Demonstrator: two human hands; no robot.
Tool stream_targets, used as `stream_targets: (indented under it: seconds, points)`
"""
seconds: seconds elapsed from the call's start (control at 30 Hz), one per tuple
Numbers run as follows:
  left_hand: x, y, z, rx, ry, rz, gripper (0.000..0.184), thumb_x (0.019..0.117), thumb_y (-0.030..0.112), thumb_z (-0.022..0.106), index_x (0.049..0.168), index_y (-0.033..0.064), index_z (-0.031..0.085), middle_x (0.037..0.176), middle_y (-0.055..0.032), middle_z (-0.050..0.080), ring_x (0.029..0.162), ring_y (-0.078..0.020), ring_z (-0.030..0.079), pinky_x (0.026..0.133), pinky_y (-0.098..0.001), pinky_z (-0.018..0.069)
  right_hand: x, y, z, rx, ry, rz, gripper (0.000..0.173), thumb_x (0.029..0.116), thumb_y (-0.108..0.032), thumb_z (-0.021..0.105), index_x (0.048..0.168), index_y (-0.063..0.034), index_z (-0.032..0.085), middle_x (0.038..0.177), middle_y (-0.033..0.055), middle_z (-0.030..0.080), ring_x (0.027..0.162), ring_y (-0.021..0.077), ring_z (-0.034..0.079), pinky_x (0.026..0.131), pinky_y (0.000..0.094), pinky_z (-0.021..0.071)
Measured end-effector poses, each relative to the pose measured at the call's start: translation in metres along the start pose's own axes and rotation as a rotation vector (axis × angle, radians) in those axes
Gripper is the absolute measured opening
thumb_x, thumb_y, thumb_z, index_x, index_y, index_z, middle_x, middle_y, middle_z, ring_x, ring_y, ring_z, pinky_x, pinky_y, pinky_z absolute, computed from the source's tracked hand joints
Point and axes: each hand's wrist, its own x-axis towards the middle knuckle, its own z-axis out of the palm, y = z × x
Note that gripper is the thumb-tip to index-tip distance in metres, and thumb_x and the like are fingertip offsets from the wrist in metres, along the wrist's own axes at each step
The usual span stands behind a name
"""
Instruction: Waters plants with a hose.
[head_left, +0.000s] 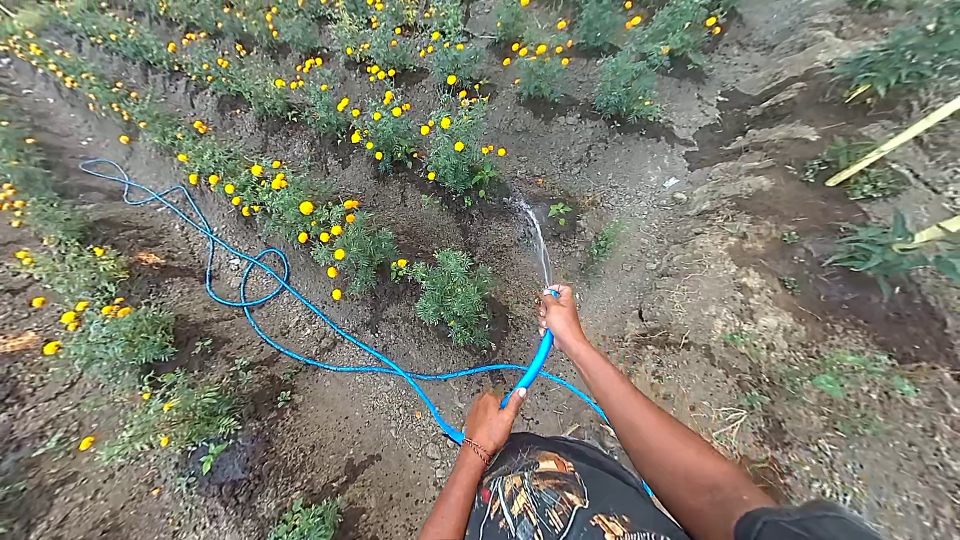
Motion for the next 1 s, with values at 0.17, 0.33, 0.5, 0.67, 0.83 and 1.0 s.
stream_targets:
  seconds: [0.17, 0.33, 0.5, 0.67, 0.83, 1.0]
  points:
    - [0.000, 0.004, 0.003, 0.028, -0.020, -0.038, 0.078, 0.1019, 0.070, 0.032, 0.083, 0.0013, 0.065, 0.083, -0.0155, 0.063, 0.083, -0.0327, 0.064, 0.078, -0.0573, 0.0499, 0.001, 0.008, -0.012, 0.044, 0.052, 0.036, 0.021, 0.1128, -0.018, 0.038, 0.131, -0.0075, 0.035, 0.069, 0.0005, 0.038, 0.042, 0.0099, 0.038, 0.039, 0.0262, 0.0395]
    - [0.001, 0.009, 0.005, 0.043, -0.043, -0.048, 0.079, 0.1018, 0.071, 0.031, 0.083, 0.0017, 0.064, 0.082, -0.0150, 0.062, 0.082, -0.0322, 0.063, 0.077, -0.0571, 0.0493, -0.001, 0.006, -0.020, 0.052, 0.061, 0.032, 0.020, 0.1129, -0.017, 0.037, 0.130, -0.0075, 0.036, 0.069, 0.0006, 0.038, 0.042, 0.0100, 0.038, 0.039, 0.0262, 0.0394]
    - [0.001, 0.016, 0.008, 0.064, -0.043, -0.057, 0.079, 0.1016, 0.071, 0.031, 0.085, 0.0018, 0.065, 0.084, -0.0155, 0.063, 0.085, -0.0326, 0.064, 0.078, -0.0575, 0.0492, -0.001, 0.003, -0.026, 0.050, 0.060, 0.035, 0.021, 0.1131, -0.018, 0.037, 0.131, -0.0078, 0.037, 0.068, 0.0003, 0.038, 0.043, 0.0101, 0.038, 0.039, 0.0263, 0.0396]
    - [0.002, 0.020, 0.012, 0.069, -0.043, -0.039, 0.078, 0.1021, 0.070, 0.031, 0.082, 0.0022, 0.064, 0.081, -0.0146, 0.062, 0.082, -0.0319, 0.063, 0.077, -0.0567, 0.0494, 0.002, 0.004, -0.033, 0.052, 0.049, 0.036, 0.019, 0.1132, -0.018, 0.037, 0.129, -0.0078, 0.037, 0.068, 0.0002, 0.038, 0.043, 0.0101, 0.038, 0.039, 0.0263, 0.0391]
    - [0.002, 0.023, 0.014, 0.072, -0.045, -0.043, 0.079, 0.1023, 0.070, 0.031, 0.081, 0.0018, 0.064, 0.081, -0.0153, 0.063, 0.083, -0.0329, 0.064, 0.077, -0.0573, 0.0497, 0.002, 0.002, -0.036, 0.043, 0.044, 0.041, 0.019, 0.1131, -0.018, 0.037, 0.129, -0.0075, 0.038, 0.069, 0.0006, 0.038, 0.043, 0.0098, 0.038, 0.039, 0.0259, 0.0394]
    - [0.002, 0.025, 0.017, 0.069, -0.052, -0.051, 0.079, 0.1022, 0.070, 0.030, 0.083, 0.0024, 0.064, 0.082, -0.0149, 0.062, 0.083, -0.0327, 0.063, 0.077, -0.0573, 0.0495, 0.001, 0.000, -0.038, 0.033, 0.040, 0.036, 0.020, 0.1128, -0.018, 0.038, 0.129, -0.0073, 0.038, 0.069, 0.0007, 0.038, 0.043, 0.0097, 0.038, 0.039, 0.0257, 0.0396]
